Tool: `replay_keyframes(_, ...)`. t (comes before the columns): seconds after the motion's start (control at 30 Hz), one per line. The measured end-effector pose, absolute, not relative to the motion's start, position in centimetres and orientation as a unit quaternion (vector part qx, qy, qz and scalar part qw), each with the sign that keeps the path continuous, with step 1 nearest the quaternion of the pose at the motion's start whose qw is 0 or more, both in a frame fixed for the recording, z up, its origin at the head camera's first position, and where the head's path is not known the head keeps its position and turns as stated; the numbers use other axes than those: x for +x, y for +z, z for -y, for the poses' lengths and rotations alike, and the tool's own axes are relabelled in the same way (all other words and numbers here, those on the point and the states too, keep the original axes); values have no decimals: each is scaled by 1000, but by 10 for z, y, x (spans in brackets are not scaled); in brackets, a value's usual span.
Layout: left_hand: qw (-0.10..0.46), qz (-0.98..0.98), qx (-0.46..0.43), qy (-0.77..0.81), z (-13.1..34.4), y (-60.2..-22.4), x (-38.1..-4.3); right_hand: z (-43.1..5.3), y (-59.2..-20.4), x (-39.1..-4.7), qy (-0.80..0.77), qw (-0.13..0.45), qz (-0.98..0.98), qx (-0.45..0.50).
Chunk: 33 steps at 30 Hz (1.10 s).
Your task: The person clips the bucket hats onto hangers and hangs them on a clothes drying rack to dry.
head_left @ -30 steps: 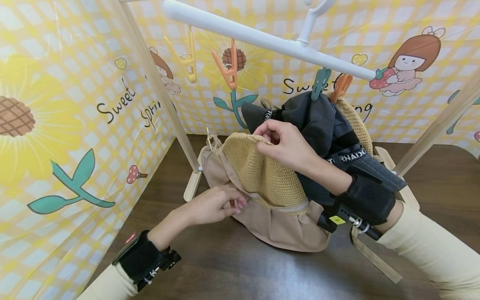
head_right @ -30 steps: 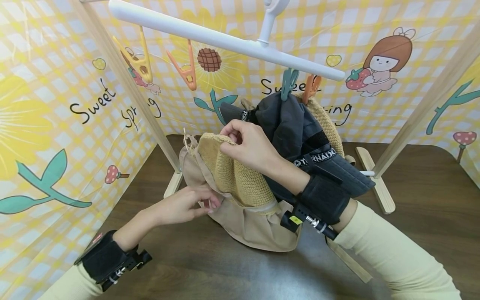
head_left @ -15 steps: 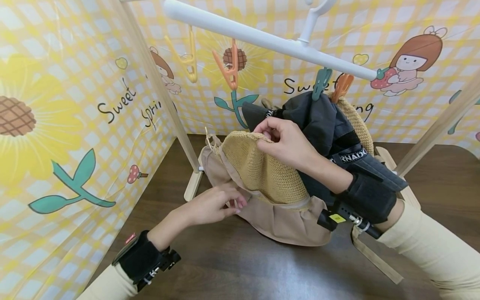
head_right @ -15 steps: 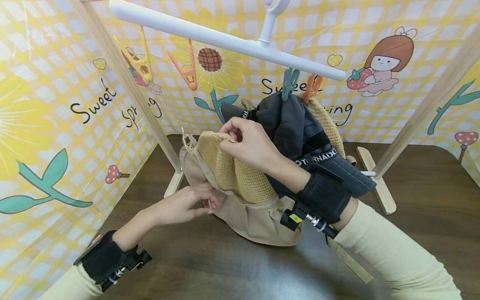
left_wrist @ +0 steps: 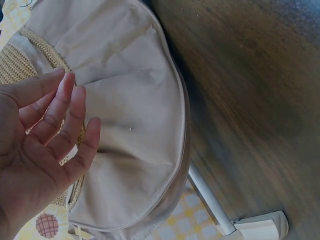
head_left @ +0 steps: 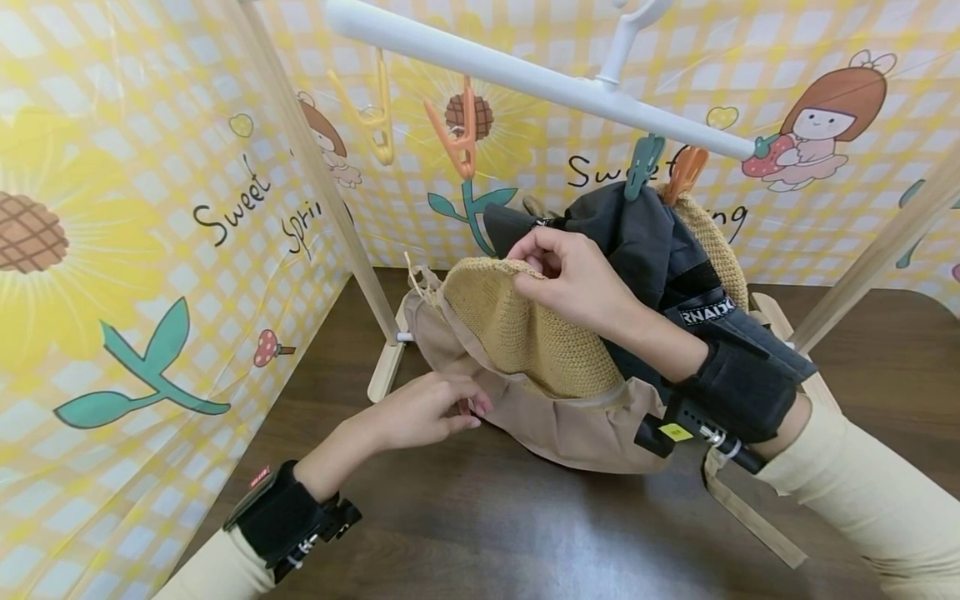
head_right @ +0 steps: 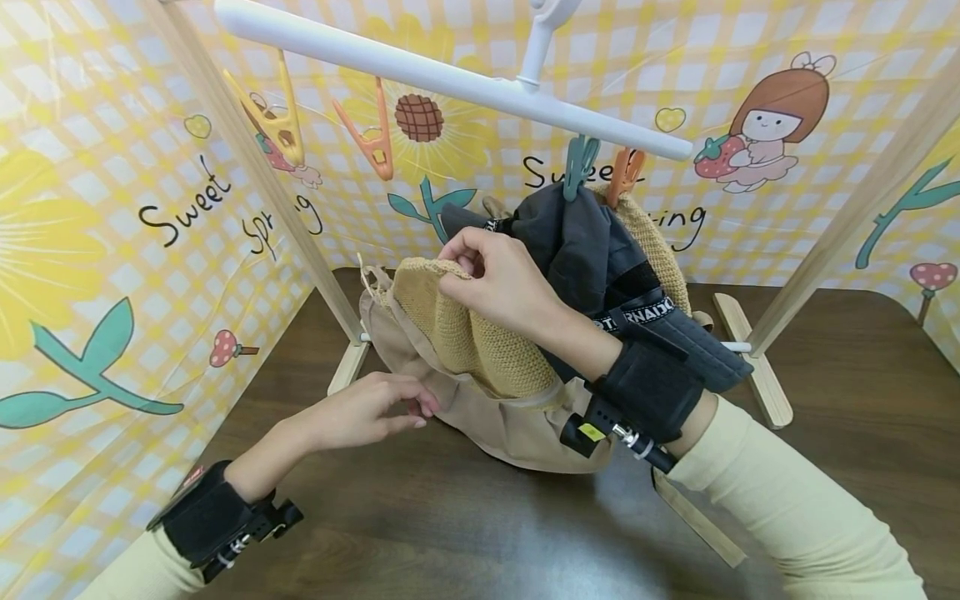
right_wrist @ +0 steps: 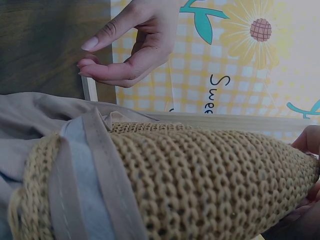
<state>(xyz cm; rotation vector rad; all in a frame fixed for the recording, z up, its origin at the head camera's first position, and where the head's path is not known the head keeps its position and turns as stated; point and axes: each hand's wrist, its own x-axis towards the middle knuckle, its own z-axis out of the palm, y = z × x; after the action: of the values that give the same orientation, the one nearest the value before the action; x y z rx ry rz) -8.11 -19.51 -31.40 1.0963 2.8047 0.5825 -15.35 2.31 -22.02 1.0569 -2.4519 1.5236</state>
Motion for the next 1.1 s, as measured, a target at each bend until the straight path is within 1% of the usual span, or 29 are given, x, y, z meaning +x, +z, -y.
replay_keyframes(1.1, 37, -912, 359, 194, 197, -308, -82, -20, -213, -151, 499, 28, 798, 336)
